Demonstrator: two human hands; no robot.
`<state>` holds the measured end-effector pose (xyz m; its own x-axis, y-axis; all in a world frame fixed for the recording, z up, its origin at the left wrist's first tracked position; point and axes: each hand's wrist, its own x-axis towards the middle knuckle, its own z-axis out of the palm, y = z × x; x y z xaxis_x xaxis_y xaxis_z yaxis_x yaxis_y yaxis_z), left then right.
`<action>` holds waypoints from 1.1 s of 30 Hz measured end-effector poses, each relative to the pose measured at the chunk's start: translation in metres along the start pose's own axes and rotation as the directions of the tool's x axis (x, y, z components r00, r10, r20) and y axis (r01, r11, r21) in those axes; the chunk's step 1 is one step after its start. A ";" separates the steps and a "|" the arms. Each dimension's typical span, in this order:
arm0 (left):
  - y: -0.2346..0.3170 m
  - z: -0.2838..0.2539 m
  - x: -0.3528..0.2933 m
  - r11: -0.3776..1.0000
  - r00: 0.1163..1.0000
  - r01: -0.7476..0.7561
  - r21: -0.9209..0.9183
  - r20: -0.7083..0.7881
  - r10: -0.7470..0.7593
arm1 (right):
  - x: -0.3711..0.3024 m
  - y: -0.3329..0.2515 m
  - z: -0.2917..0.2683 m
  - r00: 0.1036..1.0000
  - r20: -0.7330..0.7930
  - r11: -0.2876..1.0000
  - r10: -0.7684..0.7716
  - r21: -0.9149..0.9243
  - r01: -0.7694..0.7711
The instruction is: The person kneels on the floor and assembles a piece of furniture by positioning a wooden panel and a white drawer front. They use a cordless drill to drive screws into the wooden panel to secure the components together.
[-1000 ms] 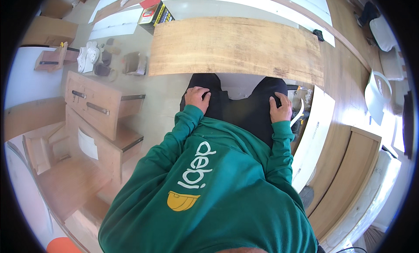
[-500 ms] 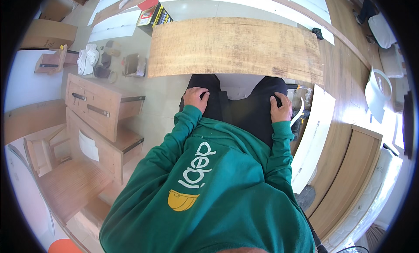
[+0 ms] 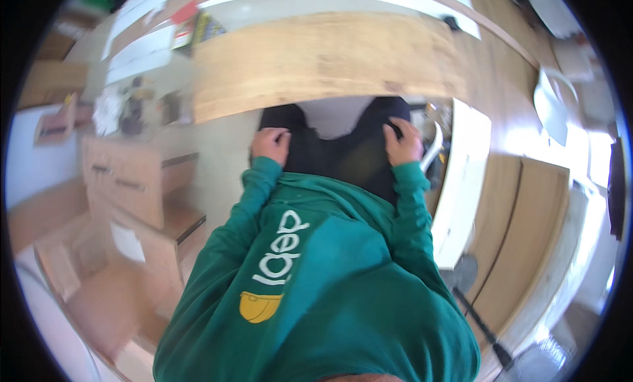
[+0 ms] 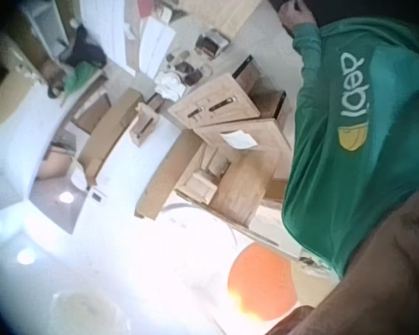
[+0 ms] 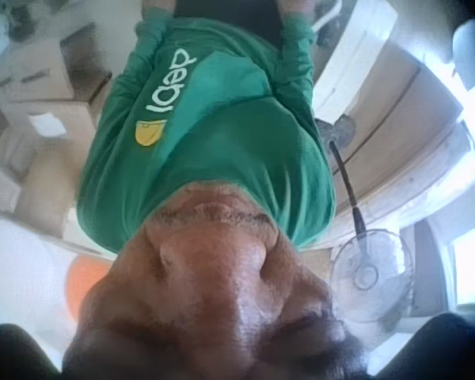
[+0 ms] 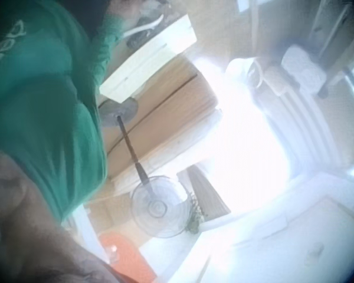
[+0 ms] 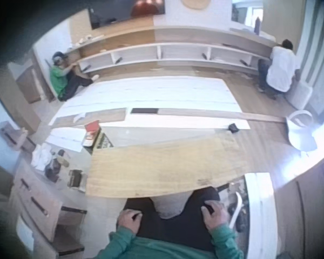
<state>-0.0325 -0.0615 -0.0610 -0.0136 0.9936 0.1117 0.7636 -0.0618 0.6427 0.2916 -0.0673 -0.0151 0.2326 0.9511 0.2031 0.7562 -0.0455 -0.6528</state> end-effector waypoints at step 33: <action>-0.005 -0.015 -0.032 0.988 0.997 -0.075 -0.137 0.018 0.078 | -0.206 0.223 0.030 0.730 0.179 0.723 0.660 0.115 -0.681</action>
<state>-0.0461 -0.0941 -0.0563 0.0580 0.9873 0.1479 0.6668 -0.1485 0.7303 0.3943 -0.2644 -0.2247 0.5591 0.7189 -0.4130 0.3176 -0.6458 -0.6943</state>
